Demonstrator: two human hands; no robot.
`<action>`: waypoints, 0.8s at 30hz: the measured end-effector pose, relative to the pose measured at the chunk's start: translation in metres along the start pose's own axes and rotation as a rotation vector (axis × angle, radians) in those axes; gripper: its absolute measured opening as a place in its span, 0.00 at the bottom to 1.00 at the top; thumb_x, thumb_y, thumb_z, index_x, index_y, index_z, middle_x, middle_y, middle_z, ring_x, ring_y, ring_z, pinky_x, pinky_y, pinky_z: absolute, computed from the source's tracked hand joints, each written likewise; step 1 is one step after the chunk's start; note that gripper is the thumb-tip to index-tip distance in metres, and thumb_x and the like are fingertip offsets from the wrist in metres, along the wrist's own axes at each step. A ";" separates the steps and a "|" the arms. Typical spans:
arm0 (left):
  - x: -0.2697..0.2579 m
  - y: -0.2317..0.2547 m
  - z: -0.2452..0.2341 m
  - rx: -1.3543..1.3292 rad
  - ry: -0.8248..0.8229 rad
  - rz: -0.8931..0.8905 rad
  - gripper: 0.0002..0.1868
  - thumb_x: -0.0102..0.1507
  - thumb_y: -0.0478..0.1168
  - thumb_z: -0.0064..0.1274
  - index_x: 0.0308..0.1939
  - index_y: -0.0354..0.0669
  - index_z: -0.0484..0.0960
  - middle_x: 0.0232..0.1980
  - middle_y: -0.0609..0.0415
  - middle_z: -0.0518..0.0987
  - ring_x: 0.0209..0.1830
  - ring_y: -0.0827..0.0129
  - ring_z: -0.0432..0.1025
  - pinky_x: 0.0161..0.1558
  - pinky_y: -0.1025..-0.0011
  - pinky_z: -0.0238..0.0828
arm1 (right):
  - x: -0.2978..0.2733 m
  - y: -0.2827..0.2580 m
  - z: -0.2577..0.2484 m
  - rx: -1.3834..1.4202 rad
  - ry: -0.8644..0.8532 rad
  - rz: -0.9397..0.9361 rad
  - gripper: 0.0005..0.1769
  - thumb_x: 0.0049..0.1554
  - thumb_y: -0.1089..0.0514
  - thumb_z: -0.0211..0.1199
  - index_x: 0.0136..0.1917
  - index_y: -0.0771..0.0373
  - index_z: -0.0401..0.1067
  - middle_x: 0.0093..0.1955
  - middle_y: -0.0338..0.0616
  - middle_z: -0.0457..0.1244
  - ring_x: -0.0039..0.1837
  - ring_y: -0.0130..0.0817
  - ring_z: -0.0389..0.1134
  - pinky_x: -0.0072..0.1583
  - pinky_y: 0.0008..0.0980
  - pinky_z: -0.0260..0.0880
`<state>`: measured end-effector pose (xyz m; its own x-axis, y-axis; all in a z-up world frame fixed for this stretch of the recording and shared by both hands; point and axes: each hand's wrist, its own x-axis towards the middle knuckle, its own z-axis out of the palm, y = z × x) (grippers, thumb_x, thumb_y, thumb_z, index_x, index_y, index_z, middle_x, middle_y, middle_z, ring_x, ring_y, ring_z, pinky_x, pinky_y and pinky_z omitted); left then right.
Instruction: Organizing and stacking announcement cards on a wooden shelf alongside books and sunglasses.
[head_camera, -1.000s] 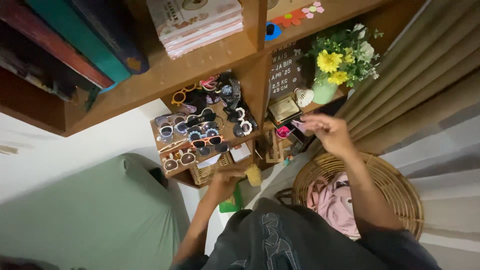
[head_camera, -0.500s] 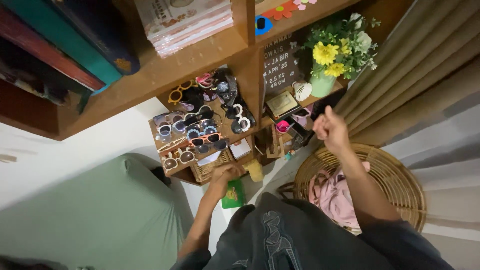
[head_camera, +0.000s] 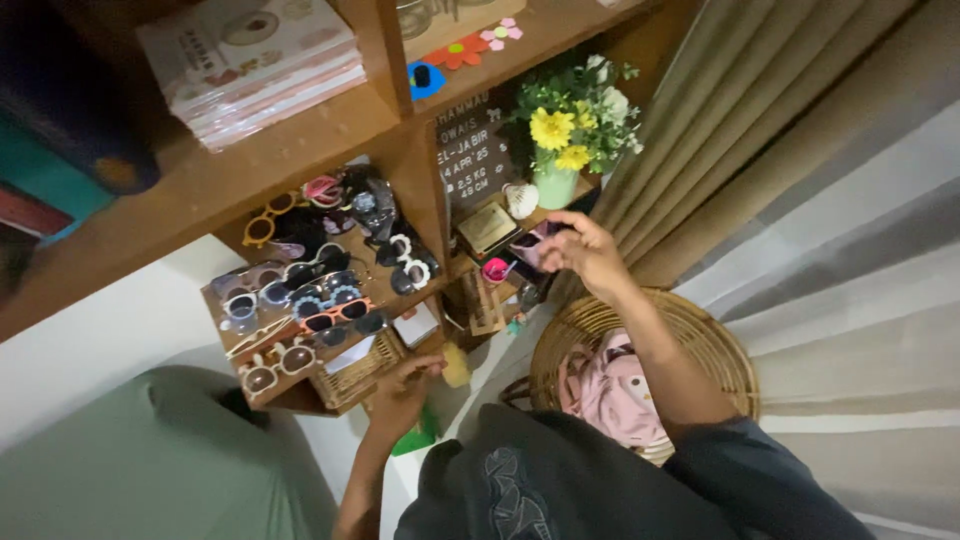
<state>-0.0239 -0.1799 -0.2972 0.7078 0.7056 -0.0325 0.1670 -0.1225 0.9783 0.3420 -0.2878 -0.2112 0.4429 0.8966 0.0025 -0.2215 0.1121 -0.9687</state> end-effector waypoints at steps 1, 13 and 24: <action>-0.001 -0.004 0.005 -0.008 -0.002 0.005 0.10 0.66 0.37 0.55 0.48 0.38 0.87 0.46 0.54 0.87 0.46 0.75 0.79 0.49 0.75 0.75 | 0.003 -0.007 -0.007 -0.009 0.002 -0.002 0.18 0.61 0.61 0.55 0.65 0.57 0.68 0.46 0.49 0.70 0.42 0.32 0.73 0.45 0.30 0.76; 0.006 -0.023 0.031 -0.260 0.101 0.003 0.09 0.66 0.32 0.55 0.48 0.35 0.87 0.44 0.51 0.86 0.45 0.71 0.79 0.49 0.73 0.77 | 0.103 -0.160 -0.032 -0.985 0.314 -0.726 0.17 0.60 0.68 0.66 0.62 0.64 0.72 0.67 0.52 0.62 0.69 0.43 0.68 0.67 0.40 0.74; 0.006 -0.039 0.028 -0.261 0.217 -0.026 0.10 0.66 0.36 0.57 0.50 0.36 0.86 0.45 0.54 0.86 0.45 0.73 0.77 0.50 0.74 0.73 | 0.138 -0.205 -0.047 -1.272 0.328 -1.051 0.22 0.50 0.70 0.69 0.59 0.66 0.72 0.63 0.54 0.64 0.67 0.58 0.62 0.64 0.54 0.64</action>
<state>-0.0069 -0.1909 -0.3410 0.5385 0.8416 -0.0416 -0.0181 0.0608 0.9980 0.4897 -0.2073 -0.0245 0.1188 0.5237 0.8436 0.9880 0.0220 -0.1528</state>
